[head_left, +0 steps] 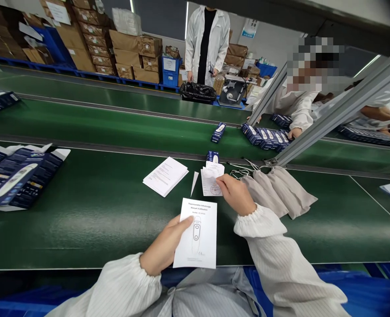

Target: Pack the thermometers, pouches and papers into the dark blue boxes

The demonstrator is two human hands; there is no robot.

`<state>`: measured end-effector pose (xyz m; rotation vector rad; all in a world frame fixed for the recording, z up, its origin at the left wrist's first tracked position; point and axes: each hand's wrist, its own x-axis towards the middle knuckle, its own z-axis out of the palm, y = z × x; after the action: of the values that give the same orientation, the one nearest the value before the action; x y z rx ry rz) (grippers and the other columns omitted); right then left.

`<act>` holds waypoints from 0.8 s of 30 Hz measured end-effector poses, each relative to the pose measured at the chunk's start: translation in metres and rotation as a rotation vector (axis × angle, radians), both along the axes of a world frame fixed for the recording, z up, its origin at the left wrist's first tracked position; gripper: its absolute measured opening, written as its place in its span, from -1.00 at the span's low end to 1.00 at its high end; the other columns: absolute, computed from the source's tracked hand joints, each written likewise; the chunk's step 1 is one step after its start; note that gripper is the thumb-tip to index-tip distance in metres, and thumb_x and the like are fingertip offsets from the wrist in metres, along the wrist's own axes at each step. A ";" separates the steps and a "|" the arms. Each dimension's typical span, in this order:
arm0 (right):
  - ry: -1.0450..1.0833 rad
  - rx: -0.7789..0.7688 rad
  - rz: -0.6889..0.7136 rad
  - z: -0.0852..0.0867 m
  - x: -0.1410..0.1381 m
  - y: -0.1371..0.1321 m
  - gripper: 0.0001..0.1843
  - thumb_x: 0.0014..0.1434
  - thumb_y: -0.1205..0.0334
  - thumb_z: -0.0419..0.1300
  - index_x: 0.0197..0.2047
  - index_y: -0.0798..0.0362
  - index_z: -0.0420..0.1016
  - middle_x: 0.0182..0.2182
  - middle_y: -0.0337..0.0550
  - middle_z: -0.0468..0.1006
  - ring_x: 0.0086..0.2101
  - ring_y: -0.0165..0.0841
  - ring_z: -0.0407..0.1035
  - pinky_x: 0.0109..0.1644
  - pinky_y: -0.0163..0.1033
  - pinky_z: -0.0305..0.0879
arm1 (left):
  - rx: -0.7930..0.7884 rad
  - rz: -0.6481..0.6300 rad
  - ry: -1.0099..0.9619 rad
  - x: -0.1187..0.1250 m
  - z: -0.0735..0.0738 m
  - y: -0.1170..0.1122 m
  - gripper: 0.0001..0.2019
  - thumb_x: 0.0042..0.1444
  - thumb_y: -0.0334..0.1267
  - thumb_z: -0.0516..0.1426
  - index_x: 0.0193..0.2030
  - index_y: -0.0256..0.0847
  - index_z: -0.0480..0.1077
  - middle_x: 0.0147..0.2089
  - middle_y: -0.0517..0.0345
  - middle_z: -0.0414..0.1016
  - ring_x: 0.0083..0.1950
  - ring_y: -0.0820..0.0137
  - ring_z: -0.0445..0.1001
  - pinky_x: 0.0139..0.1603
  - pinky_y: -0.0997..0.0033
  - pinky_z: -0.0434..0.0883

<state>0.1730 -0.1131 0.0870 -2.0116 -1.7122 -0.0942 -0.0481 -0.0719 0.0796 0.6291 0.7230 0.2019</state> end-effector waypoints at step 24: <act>-0.274 0.047 -0.445 -0.087 0.091 -0.084 -0.62 0.18 0.21 0.11 0.06 0.16 0.29 -0.25 0.11 0.44 -0.23 -0.09 0.36 -0.15 0.05 0.35 | 0.030 0.077 -0.053 0.031 -0.010 -0.005 -0.49 0.12 -0.24 0.18 0.22 -0.22 0.22 0.10 -0.12 0.47 0.07 0.09 0.47 0.04 0.15 0.44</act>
<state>0.2645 -0.1966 0.0002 -2.3967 -1.3599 -0.5765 -0.0171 -0.0774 0.0700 0.6231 0.6949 0.2997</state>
